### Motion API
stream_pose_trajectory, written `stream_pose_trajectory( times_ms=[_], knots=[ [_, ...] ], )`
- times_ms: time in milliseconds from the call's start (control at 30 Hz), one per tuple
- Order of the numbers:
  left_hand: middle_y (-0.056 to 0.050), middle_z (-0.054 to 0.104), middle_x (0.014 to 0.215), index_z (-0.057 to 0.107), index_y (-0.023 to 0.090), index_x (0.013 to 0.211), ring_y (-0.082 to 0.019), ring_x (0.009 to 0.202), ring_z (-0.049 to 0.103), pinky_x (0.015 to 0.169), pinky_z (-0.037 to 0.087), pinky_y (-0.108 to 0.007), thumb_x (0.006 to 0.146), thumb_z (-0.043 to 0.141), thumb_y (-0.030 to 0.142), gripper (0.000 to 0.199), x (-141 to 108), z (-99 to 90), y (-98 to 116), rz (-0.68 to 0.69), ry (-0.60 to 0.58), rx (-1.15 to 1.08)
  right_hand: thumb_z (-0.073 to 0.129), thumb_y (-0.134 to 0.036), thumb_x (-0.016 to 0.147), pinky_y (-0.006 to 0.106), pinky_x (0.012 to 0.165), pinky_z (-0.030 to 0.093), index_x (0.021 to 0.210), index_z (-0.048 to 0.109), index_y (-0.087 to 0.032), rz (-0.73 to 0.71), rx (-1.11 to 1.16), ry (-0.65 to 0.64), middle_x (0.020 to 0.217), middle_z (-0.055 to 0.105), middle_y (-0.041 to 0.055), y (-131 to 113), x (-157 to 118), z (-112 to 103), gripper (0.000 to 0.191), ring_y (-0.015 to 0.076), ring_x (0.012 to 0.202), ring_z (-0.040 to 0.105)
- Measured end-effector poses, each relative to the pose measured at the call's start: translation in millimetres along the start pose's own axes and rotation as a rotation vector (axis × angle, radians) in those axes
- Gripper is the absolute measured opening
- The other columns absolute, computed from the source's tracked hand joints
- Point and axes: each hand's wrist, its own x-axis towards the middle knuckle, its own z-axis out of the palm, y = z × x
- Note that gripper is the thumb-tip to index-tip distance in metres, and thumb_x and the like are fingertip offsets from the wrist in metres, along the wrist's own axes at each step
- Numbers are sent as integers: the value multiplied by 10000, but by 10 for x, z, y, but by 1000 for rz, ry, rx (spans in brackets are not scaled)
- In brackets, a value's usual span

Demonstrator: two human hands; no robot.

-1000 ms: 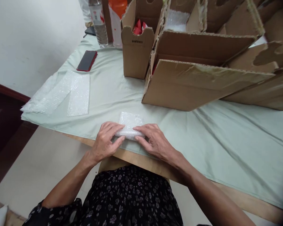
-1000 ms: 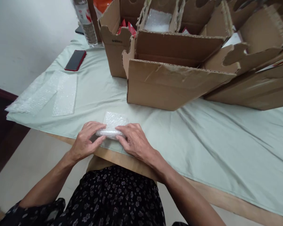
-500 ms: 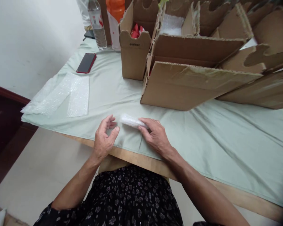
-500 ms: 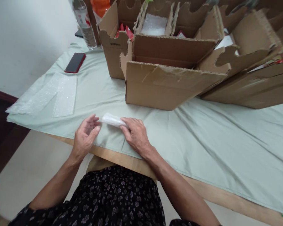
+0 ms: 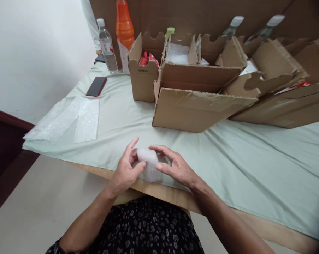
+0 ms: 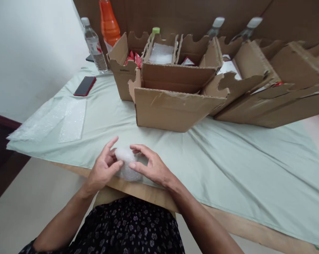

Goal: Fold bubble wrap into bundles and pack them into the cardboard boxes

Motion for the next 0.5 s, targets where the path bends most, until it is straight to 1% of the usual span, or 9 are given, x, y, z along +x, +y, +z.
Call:
stream_pose_trajectory(
  times_ms=[67, 100, 200, 267, 333, 400, 433, 467, 500],
  knots=[
    [-91, 742, 1152, 179, 214, 1686, -205, 1057, 732, 952, 592, -340, 956, 644, 237, 865, -12, 79, 72, -4, -84, 60, 750, -538, 912, 449, 1069, 565, 1429, 627, -228, 19, 41, -88, 1413, 681, 129, -65, 4, -80, 615, 283, 1269, 675],
    [-85, 745, 1131, 161, 212, 1692, -204, 1033, 729, 950, 591, -347, 946, 653, 235, 894, -10, 123, 98, -1, -115, 98, 766, -523, 904, 435, 1062, 569, 1413, 639, -227, 23, 61, -134, 1401, 692, 120, -106, 8, -117, 602, 278, 1258, 683],
    [-43, 738, 1033, 129, 213, 1704, -186, 933, 712, 912, 591, -347, 926, 660, 222, 941, 20, 248, 132, 22, -160, 203, 741, -425, 945, 392, 1017, 584, 1323, 694, -230, 18, 101, -229, 1297, 751, 82, -220, -3, -234, 428, 245, 1173, 721],
    [-22, 725, 972, 109, 208, 1707, -175, 890, 700, 897, 590, -341, 929, 644, 199, 944, 52, 306, 128, 54, -172, 236, 717, -363, 962, 364, 972, 588, 1262, 726, -240, 16, 51, -218, 1239, 775, 62, -253, -42, -314, 324, 230, 1121, 732],
    [-20, 731, 956, 96, 210, 1709, -173, 883, 703, 906, 593, -344, 934, 631, 170, 942, 87, 326, 126, 87, -202, 255, 711, -324, 958, 316, 864, 591, 1197, 748, -248, 34, -65, -175, 1155, 792, 42, -245, -109, -390, 254, 207, 1013, 742],
    [-39, 759, 1010, 153, 230, 1702, -188, 927, 722, 941, 596, -364, 928, 657, 168, 926, 131, 299, 159, 146, -266, 306, 686, -301, 963, 273, 731, 568, 1128, 757, -251, 59, -179, -136, 1024, 797, 17, -223, -186, -471, 186, 174, 849, 728],
    [-58, 768, 1075, 219, 246, 1687, -204, 983, 731, 971, 595, -382, 925, 680, 183, 893, 163, 270, 198, 194, -286, 353, 675, -296, 966, 260, 679, 553, 1098, 756, -250, 64, -213, -124, 964, 792, 7, -220, -223, -519, 162, 161, 783, 712],
    [-78, 766, 1154, 307, 259, 1656, -223, 1053, 730, 1002, 590, -401, 926, 702, 209, 832, 208, 232, 254, 258, -282, 413, 669, -296, 967, 251, 640, 542, 1072, 756, -251, 63, -233, -118, 920, 786, 1, -230, -257, -576, 144, 153, 741, 698],
    [-96, 749, 1233, 398, 265, 1609, -242, 1128, 717, 1033, 581, -420, 933, 716, 239, 748, 269, 190, 326, 339, -246, 481, 671, -304, 965, 244, 610, 535, 1053, 755, -254, 55, -239, -120, 892, 781, -2, -254, -288, -644, 132, 150, 718, 691]
  ],
)
